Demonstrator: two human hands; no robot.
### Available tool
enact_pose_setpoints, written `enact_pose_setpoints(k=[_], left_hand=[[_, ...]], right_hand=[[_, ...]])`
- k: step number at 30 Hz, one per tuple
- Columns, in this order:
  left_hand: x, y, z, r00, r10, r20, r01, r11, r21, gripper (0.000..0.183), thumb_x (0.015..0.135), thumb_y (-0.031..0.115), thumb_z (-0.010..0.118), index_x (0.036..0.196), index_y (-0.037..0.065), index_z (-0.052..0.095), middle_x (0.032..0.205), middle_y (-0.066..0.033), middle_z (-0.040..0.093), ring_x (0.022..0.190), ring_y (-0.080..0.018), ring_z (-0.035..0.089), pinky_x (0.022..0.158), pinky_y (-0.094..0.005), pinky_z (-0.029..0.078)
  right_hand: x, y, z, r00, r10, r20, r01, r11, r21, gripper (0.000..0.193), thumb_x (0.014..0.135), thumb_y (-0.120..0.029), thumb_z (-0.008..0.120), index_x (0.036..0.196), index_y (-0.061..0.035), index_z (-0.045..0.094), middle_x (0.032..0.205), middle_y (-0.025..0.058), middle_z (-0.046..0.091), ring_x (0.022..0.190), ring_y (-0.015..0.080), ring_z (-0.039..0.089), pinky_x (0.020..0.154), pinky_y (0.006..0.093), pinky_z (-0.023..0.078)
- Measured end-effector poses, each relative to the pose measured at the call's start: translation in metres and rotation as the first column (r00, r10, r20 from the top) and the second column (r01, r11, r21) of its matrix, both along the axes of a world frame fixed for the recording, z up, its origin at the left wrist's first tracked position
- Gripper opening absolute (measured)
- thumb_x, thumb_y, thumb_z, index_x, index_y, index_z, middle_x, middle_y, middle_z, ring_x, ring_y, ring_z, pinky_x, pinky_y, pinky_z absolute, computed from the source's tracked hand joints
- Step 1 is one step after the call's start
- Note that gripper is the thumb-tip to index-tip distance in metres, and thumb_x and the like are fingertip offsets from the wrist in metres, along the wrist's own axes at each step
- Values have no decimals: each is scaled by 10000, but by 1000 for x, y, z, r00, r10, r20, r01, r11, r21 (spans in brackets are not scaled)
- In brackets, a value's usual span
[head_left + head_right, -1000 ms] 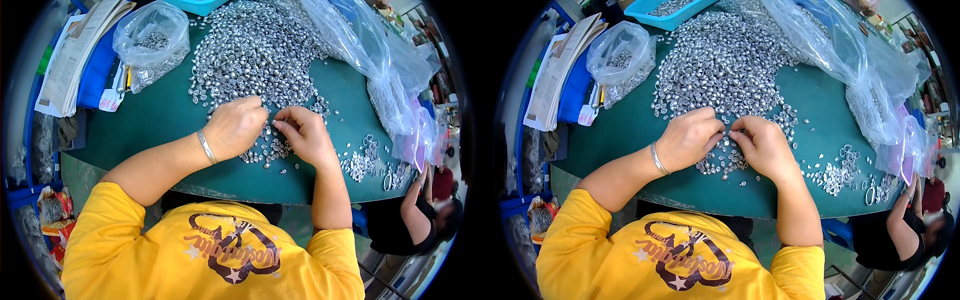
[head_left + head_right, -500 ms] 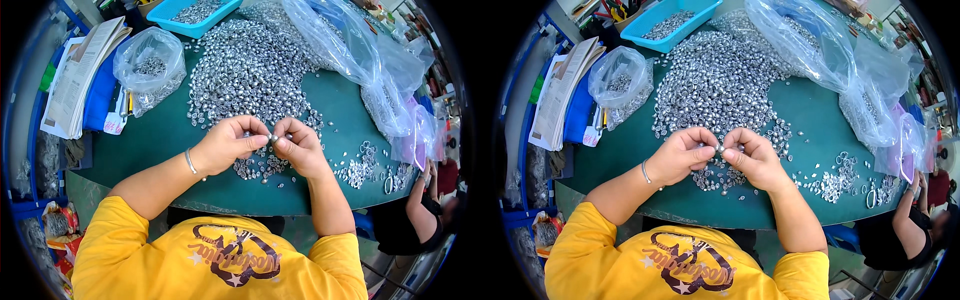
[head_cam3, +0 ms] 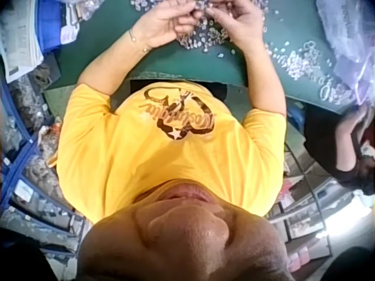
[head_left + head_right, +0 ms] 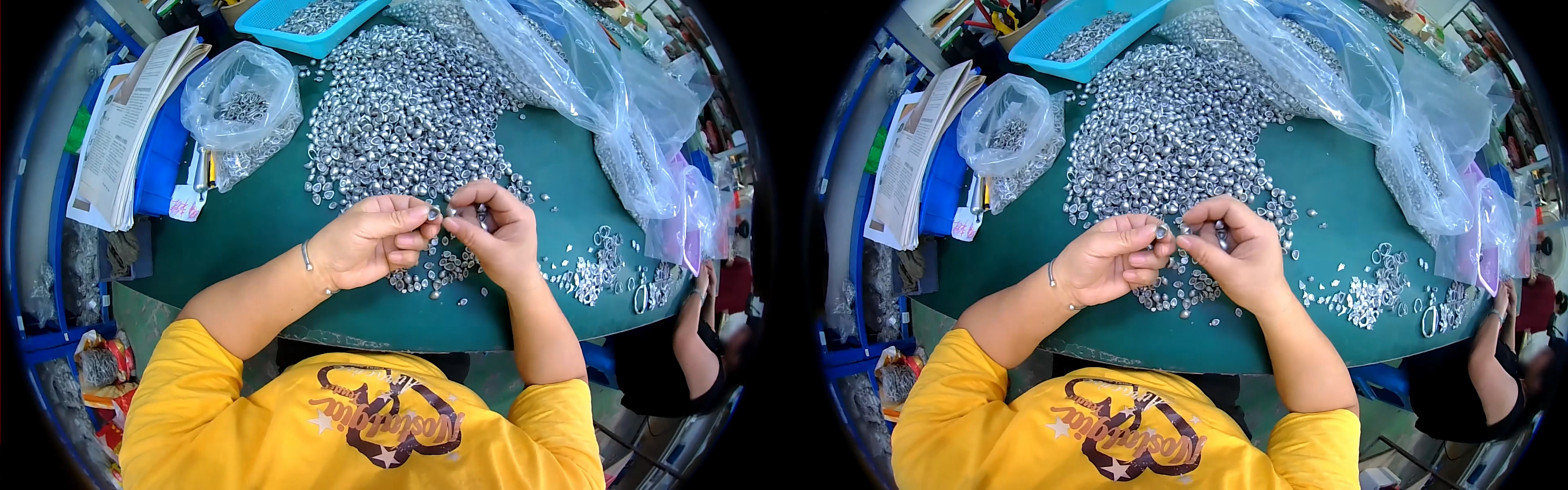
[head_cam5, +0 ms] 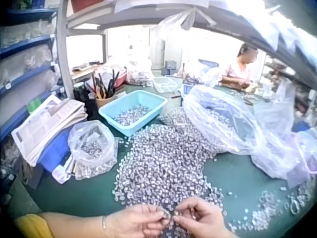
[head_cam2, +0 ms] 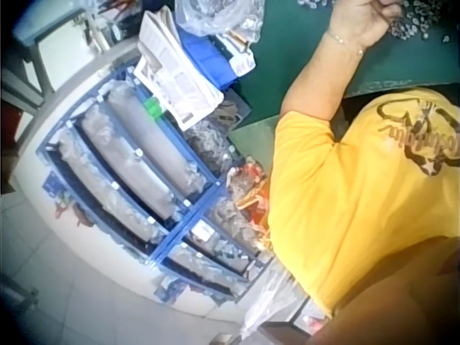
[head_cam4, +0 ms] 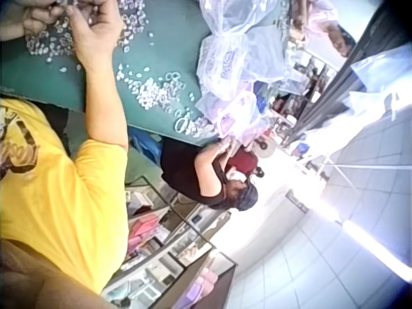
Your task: The person sorts small metal teardrop-shaped components by hand, picking them up from a pile on the workbench and placing them into a small pile in their other hand.
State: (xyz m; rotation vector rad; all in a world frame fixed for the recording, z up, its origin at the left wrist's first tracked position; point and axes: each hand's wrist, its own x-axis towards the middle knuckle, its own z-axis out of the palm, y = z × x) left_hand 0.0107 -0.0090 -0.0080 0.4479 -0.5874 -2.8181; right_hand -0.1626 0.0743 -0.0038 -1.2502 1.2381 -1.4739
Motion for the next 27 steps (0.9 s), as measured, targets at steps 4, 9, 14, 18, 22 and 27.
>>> enact_pose_setpoints(k=[4,9,14,18,22,27], left_hand=[[0,-2,-1,999,20,-42,-20,1000,10,157,872,141,503,916,0,557,852,-71,548,625,-71,426,505,-178,367],[4,-7,4,990,92,-111,-87,995,49,196,773,129,486,901,1,562,915,-126,541,693,-123,472,531,-210,404],[16,-20,26,962,268,51,-227,891,-393,142,803,97,534,912,13,573,809,-60,548,613,-67,447,505,-177,361],[16,-15,26,827,551,114,131,10,-991,42,743,38,638,776,28,614,630,17,466,553,-77,452,488,-212,348],[15,-7,12,884,459,84,290,-399,-870,93,688,111,687,737,57,629,676,-83,511,630,-248,533,565,-330,434],[11,4,4,854,495,162,399,-422,-814,104,691,135,679,753,62,639,716,-83,528,684,-257,562,602,-342,465]], right_hand=[[2,3,8,986,0,-169,3,1000,20,136,717,35,661,830,-21,611,811,5,555,653,48,456,583,184,373],[-11,4,12,671,123,731,-236,970,54,104,804,-6,542,903,-6,511,734,87,546,470,41,352,380,165,257],[-15,4,11,955,154,255,-198,968,156,67,747,-31,596,799,10,585,645,29,525,499,61,425,411,189,315],[5,8,11,727,150,-670,-59,986,156,121,727,-119,668,803,-32,633,697,105,596,635,227,582,570,318,460],[15,9,5,599,117,-792,-3,990,143,136,727,-154,661,780,-37,618,759,133,603,711,313,588,630,392,476],[8,6,5,815,121,-567,5,977,215,122,721,-54,660,828,-6,629,574,42,511,497,109,467,494,253,399]])
